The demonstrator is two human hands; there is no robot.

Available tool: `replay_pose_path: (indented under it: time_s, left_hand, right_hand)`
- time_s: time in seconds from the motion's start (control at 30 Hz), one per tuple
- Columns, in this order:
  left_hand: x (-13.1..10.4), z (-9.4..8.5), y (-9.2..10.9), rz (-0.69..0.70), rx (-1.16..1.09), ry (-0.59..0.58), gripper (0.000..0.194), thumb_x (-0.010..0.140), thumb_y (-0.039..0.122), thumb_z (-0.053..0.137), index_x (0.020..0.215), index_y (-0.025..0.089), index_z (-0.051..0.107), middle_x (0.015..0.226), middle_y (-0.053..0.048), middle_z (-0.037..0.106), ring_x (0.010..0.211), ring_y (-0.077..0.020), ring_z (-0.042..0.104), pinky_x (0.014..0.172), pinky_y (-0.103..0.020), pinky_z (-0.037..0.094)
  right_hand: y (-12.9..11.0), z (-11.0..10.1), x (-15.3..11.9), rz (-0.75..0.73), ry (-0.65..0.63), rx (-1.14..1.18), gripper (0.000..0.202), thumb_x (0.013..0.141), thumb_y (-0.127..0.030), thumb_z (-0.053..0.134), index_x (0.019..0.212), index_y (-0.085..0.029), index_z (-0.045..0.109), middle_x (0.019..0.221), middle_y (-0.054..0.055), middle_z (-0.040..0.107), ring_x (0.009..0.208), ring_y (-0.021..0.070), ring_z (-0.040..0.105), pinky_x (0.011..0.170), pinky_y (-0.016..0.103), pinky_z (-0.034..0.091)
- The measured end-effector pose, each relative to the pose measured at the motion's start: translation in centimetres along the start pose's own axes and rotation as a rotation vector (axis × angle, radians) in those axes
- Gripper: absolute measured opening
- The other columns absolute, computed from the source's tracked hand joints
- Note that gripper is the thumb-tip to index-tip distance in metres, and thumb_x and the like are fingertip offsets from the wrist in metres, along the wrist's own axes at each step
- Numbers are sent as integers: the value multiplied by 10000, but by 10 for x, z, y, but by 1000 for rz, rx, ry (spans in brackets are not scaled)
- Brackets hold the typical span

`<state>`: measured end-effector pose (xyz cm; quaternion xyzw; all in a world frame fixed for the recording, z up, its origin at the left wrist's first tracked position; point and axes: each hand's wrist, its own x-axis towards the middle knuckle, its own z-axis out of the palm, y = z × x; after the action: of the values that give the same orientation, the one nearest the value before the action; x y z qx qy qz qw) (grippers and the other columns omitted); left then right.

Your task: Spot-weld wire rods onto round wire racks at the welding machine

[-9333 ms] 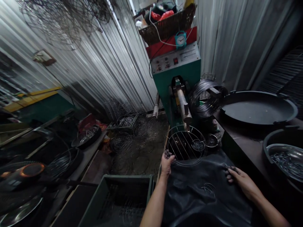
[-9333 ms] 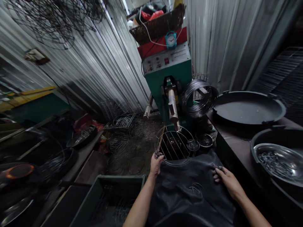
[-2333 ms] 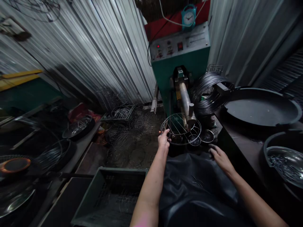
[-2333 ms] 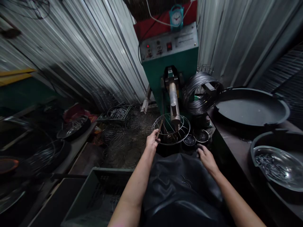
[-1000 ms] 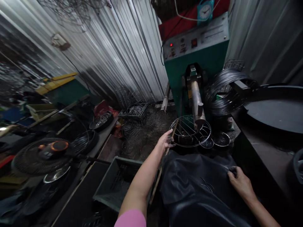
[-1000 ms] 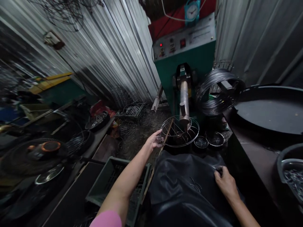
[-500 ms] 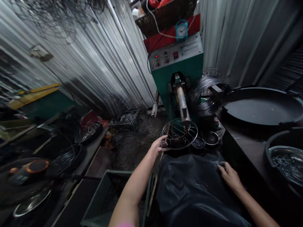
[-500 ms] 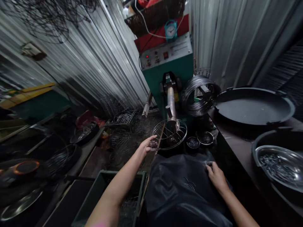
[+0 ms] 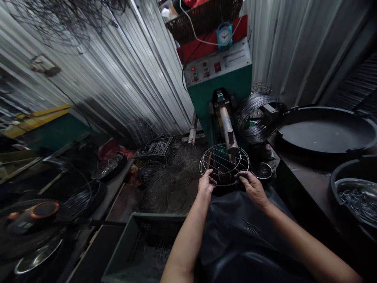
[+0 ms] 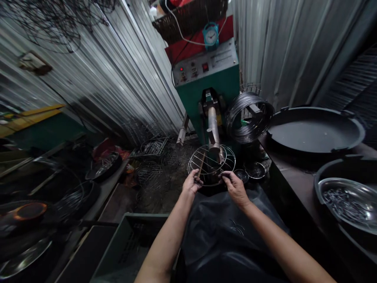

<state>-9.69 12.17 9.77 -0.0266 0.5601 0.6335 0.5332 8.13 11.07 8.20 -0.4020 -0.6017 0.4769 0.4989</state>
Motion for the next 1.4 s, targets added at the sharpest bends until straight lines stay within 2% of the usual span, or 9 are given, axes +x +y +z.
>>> replay_pose_path:
  time_s: [0.1,0.27,0.57,0.83,1.0,1.4]
  left_hand:
    - [0,3,-2,60,-16,-20,325,549,190,735,580,163,413,454,106,312,353,-22,289,367,-181,257]
    - [0,6,-6,152,-20,-25,325,501,188,751,665,155,472,497,92,394,392,-27,355,371,-171,258]
    - [-4,13,-9,230,-29,-5,400,471,189,782,707,165,460,523,97,428,391,-20,353,370,-167,246]
    - [3,11,-8,197,-30,-16,383,473,193,782,726,152,498,495,101,404,373,-15,331,368,-170,240]
    - [5,10,-10,192,-38,-15,369,475,207,784,732,141,528,547,74,468,396,-13,350,369,-169,254]
    - [1,17,-8,235,-47,0,403,435,186,787,680,158,468,514,92,435,388,-19,343,360,-170,237]
  right_hand:
    - [8,7,7,-22,-44,-156,264,829,-431,465,900,-200,571,705,26,640,624,153,584,636,290,473]
    - [19,1,10,14,-41,-307,271,823,-409,453,921,-192,582,588,5,606,538,159,567,544,274,445]
    - [14,1,15,29,12,-282,273,821,-419,468,907,-188,584,598,12,628,532,160,585,552,276,463]
    - [14,5,15,28,30,-269,246,829,-380,443,909,-184,567,634,14,623,552,156,585,567,272,453]
    - [16,5,17,21,25,-290,232,835,-369,436,917,-192,561,634,13,621,560,159,582,577,274,451]
    - [13,3,18,2,24,-332,272,822,-399,440,903,-178,577,601,16,621,538,161,580,561,274,455]
